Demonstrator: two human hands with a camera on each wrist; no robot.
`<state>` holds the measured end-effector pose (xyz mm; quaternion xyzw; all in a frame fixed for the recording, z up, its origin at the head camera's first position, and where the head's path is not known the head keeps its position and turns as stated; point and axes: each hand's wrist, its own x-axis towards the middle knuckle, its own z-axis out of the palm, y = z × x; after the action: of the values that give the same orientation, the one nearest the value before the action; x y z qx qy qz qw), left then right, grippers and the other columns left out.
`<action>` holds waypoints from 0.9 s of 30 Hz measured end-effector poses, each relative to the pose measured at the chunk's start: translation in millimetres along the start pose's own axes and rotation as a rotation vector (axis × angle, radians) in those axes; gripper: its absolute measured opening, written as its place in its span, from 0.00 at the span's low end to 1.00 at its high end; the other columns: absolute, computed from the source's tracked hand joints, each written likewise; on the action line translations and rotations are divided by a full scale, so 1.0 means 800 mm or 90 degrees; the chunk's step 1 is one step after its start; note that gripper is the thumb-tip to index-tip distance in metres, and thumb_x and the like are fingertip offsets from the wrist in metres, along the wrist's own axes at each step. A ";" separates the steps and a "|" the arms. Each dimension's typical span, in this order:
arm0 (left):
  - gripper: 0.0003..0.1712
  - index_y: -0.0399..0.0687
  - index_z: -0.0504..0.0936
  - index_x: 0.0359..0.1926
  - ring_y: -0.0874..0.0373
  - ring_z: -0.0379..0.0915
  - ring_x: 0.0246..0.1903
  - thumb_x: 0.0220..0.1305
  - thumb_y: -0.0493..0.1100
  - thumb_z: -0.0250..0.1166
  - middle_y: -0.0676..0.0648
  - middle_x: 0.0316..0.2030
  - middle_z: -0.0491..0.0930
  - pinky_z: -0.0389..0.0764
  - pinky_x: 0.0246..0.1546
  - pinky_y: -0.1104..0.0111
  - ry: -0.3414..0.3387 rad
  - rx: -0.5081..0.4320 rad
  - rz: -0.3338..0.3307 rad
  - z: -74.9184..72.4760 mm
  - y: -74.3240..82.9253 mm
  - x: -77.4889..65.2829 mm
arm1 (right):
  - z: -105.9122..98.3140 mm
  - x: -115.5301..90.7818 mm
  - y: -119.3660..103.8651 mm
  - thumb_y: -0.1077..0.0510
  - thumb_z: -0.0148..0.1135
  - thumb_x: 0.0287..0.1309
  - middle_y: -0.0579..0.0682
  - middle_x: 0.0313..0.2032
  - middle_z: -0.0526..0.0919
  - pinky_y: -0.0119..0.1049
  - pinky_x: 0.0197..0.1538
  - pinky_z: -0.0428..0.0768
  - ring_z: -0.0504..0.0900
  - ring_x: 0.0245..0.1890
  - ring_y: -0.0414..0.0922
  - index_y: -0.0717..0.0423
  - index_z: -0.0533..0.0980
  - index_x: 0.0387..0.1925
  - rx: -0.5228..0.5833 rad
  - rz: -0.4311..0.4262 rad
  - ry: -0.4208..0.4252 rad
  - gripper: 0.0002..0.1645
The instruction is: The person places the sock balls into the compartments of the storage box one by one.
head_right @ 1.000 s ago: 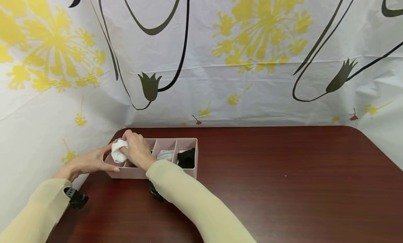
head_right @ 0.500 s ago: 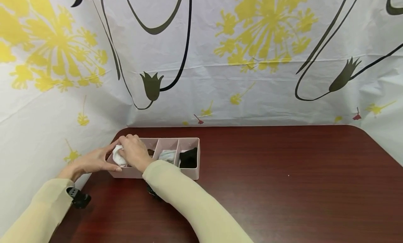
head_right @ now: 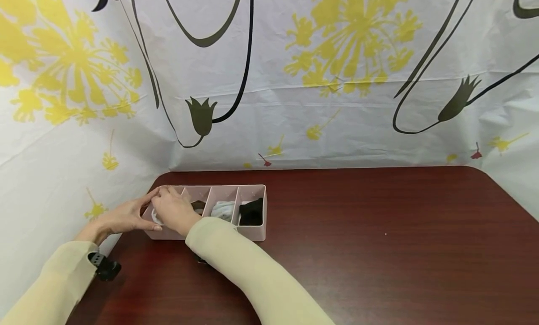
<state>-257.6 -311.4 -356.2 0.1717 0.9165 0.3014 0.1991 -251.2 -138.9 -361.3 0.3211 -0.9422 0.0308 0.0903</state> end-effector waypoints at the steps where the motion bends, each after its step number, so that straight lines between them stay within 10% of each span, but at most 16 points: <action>1: 0.72 0.39 0.33 0.77 0.30 0.50 0.70 0.50 0.56 0.76 0.27 0.75 0.42 0.63 0.62 0.39 -0.003 -0.005 -0.002 0.000 0.000 0.000 | 0.001 -0.001 0.000 0.46 0.65 0.61 0.43 0.60 0.78 0.36 0.59 0.77 0.74 0.61 0.43 0.43 0.76 0.58 0.000 -0.004 -0.006 0.24; 27: 0.70 0.38 0.34 0.77 0.30 0.40 0.73 0.51 0.53 0.76 0.29 0.75 0.39 0.55 0.66 0.38 -0.005 -0.026 0.001 0.002 -0.002 -0.002 | 0.006 0.006 0.002 0.44 0.64 0.61 0.40 0.49 0.84 0.33 0.67 0.68 0.79 0.55 0.38 0.43 0.78 0.53 0.031 0.040 -0.040 0.20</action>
<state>-256.2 -312.7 -358.0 0.1697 0.9092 0.3194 0.2061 -256.9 -140.8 -364.7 0.2939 -0.9533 0.0468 0.0516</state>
